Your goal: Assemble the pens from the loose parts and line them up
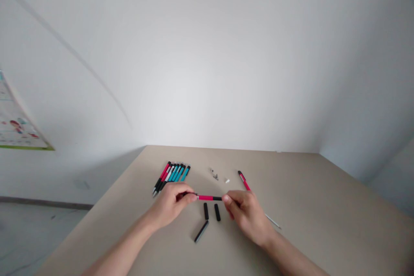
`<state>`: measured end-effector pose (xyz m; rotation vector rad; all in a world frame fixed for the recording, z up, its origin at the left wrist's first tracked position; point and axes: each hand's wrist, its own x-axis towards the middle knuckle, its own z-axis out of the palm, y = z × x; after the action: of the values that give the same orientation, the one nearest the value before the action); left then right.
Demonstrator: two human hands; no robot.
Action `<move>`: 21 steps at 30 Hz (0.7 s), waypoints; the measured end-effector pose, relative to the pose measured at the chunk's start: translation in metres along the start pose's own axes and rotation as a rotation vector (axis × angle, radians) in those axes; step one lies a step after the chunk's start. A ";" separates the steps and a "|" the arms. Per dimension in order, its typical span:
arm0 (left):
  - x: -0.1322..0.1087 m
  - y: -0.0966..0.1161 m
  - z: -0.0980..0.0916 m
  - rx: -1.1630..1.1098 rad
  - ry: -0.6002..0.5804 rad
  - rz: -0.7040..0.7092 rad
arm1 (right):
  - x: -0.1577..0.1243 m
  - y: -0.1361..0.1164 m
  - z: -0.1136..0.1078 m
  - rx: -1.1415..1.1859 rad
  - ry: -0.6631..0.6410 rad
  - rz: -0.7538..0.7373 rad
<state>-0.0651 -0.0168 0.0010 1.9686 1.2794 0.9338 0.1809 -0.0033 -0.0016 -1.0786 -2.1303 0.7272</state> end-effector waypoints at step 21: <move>0.000 -0.009 -0.003 0.258 0.328 0.086 | 0.002 -0.008 0.001 -0.233 -0.135 0.071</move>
<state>-0.0720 -0.0131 -0.0048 2.1427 1.5728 1.2262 0.1751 -0.0060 0.0040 -1.2644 -2.3462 0.6096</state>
